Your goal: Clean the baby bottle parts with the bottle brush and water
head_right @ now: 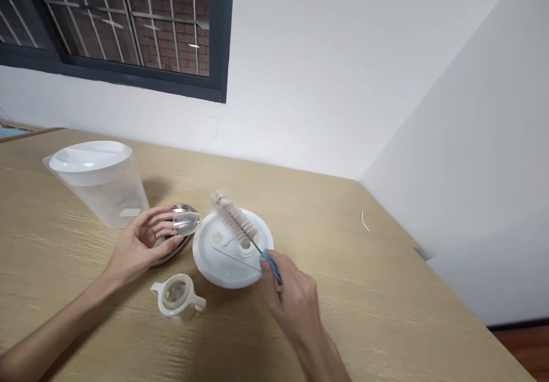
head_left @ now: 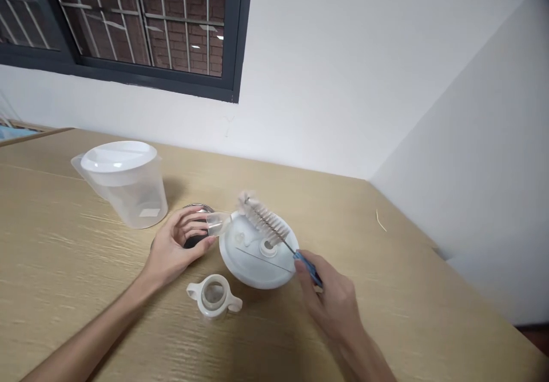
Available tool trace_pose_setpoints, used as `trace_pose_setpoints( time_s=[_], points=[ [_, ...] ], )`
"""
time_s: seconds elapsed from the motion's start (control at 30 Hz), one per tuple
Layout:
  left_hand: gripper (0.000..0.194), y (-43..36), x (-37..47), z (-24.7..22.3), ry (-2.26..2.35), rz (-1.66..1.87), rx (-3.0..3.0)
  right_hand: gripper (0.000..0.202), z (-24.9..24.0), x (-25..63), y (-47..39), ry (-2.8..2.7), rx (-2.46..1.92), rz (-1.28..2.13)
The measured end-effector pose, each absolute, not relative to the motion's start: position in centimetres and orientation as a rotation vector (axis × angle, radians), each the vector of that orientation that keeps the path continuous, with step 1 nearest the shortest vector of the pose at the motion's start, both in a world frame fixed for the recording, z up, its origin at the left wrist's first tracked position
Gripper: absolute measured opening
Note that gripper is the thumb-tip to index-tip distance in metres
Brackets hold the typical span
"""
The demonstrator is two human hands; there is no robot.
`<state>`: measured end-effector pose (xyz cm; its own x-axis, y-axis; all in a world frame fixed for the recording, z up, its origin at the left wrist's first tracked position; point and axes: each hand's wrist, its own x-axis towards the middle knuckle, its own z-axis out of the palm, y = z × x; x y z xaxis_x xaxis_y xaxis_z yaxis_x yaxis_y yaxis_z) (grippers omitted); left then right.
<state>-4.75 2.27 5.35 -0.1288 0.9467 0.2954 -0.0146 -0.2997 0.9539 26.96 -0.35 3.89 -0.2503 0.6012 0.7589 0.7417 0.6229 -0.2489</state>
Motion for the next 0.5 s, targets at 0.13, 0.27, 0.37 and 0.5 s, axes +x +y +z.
trace_pose_setpoints(
  time_s=[0.13, 0.27, 0.37, 0.5],
  points=[
    [0.067, 2.3, -4.7, 5.3, 1.102, 1.564, 1.350, 0.014, 4.3, 26.9, -0.9, -1.906, -1.057, -0.166],
    [0.068, 2.5, -4.7, 4.8, 1.088, 1.586, 1.326, 0.012, 4.3, 26.0, -1.3, -1.988, -0.947, -0.132],
    [0.069, 2.6, -4.7, 4.7, 1.094, 1.595, 1.333, 0.012, 4.0, 25.8, -1.0, -2.004, -0.962, -0.115],
    [0.066, 2.5, -4.7, 4.9, 1.092, 1.584, 1.355, 0.013, 3.5, 26.3, -0.7, -1.952, -1.044, -0.136]
  ],
)
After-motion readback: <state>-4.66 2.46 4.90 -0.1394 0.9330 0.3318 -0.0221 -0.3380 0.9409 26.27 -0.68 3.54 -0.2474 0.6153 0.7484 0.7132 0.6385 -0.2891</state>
